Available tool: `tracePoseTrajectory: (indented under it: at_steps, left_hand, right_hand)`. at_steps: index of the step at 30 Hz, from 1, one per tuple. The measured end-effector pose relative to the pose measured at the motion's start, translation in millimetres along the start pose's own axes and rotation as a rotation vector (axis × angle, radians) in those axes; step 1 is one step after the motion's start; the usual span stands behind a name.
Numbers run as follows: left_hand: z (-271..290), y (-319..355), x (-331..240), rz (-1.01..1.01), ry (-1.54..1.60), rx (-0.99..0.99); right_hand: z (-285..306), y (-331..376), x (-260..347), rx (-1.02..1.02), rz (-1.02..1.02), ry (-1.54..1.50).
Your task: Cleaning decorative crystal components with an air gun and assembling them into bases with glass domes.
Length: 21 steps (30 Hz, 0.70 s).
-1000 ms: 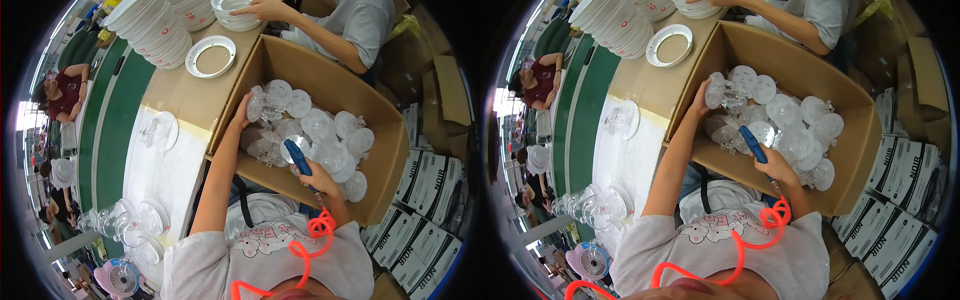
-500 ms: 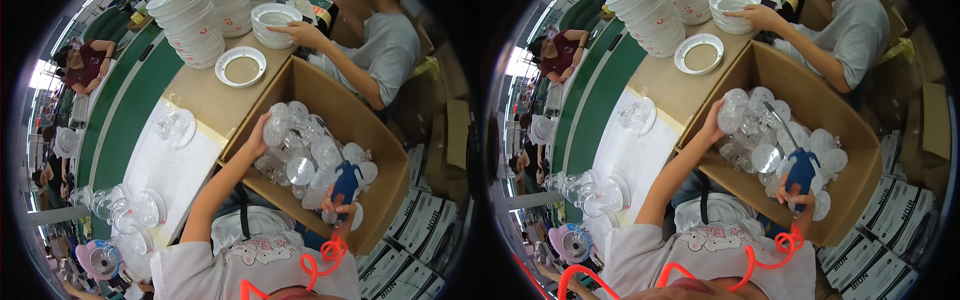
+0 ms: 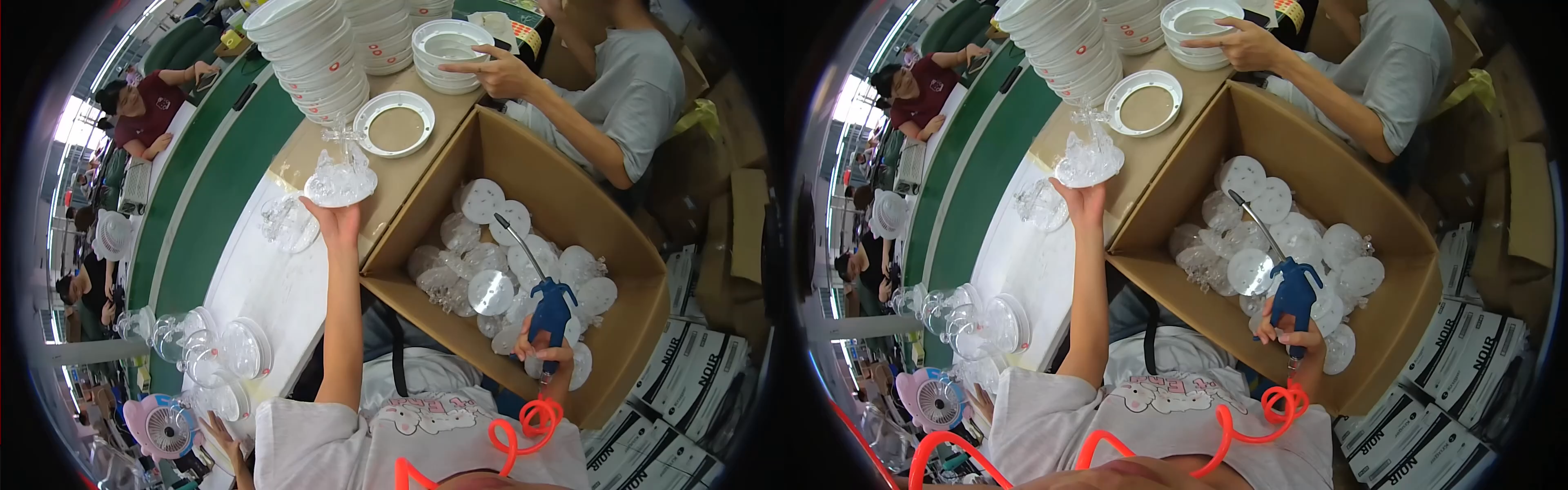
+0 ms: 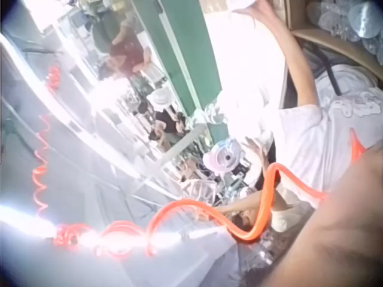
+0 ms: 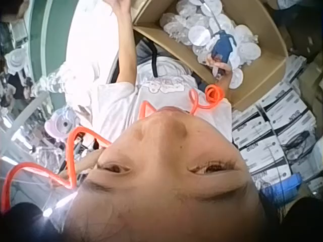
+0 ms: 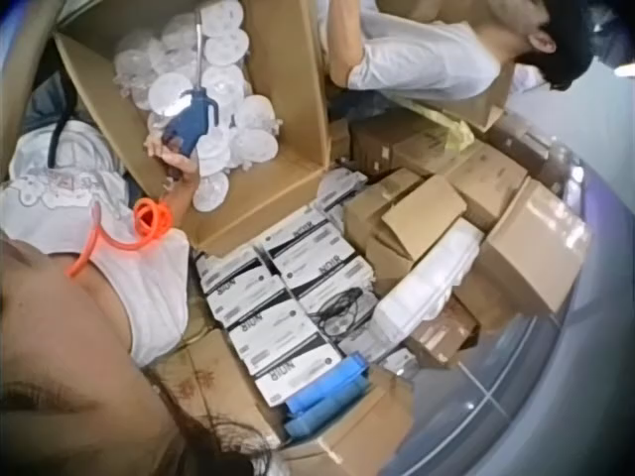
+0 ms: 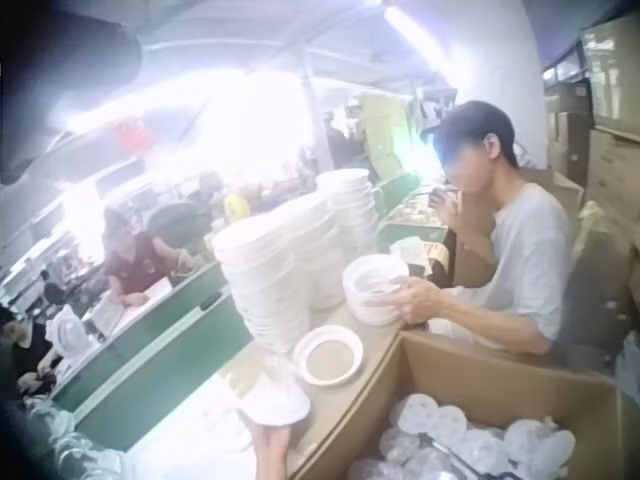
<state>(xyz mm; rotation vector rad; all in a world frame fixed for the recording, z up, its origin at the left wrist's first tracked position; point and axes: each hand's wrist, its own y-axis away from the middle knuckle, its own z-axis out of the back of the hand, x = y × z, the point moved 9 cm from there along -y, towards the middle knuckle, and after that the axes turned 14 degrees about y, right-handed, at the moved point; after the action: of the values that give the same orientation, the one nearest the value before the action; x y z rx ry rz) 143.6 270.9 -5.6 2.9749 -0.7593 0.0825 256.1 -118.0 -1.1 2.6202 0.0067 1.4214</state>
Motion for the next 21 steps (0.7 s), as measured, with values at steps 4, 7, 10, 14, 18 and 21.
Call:
tracePoseTrajectory:
  at_steps: [4, 7, 10, 14, 18, 21]
  left_hand:
    - [6.2, -18.1, -8.2, -0.179, -0.266, -0.065]
    - [26.1, -31.5, -29.8, -0.282, -0.568, -0.138]
    - [37.0, -15.9, -15.9, -0.146, -0.555, -0.19]
    - [24.8, 8.9, -6.1, 0.13, -0.628, -0.359]
    - [28.2, 28.4, -24.8, 0.204, -0.673, -0.587]
    - [13.1, 35.3, -38.1, 0.059, -0.779, -0.412]
  right_hand:
    - [0.8, -0.6, 3.5, 0.004, 0.01, 0.009]
    - [-4.7, -2.4, 2.9, 0.029, 0.012, 0.034]
    - [-8.0, -3.4, 2.1, 0.067, -0.019, 0.061]
    - [-6.1, -2.2, -1.6, 0.078, -0.001, 0.051]
    - [-10.7, -2.1, -2.2, 0.072, -0.026, 0.02]
    - [-17.2, -5.3, -3.4, 0.088, -0.015, 0.008]
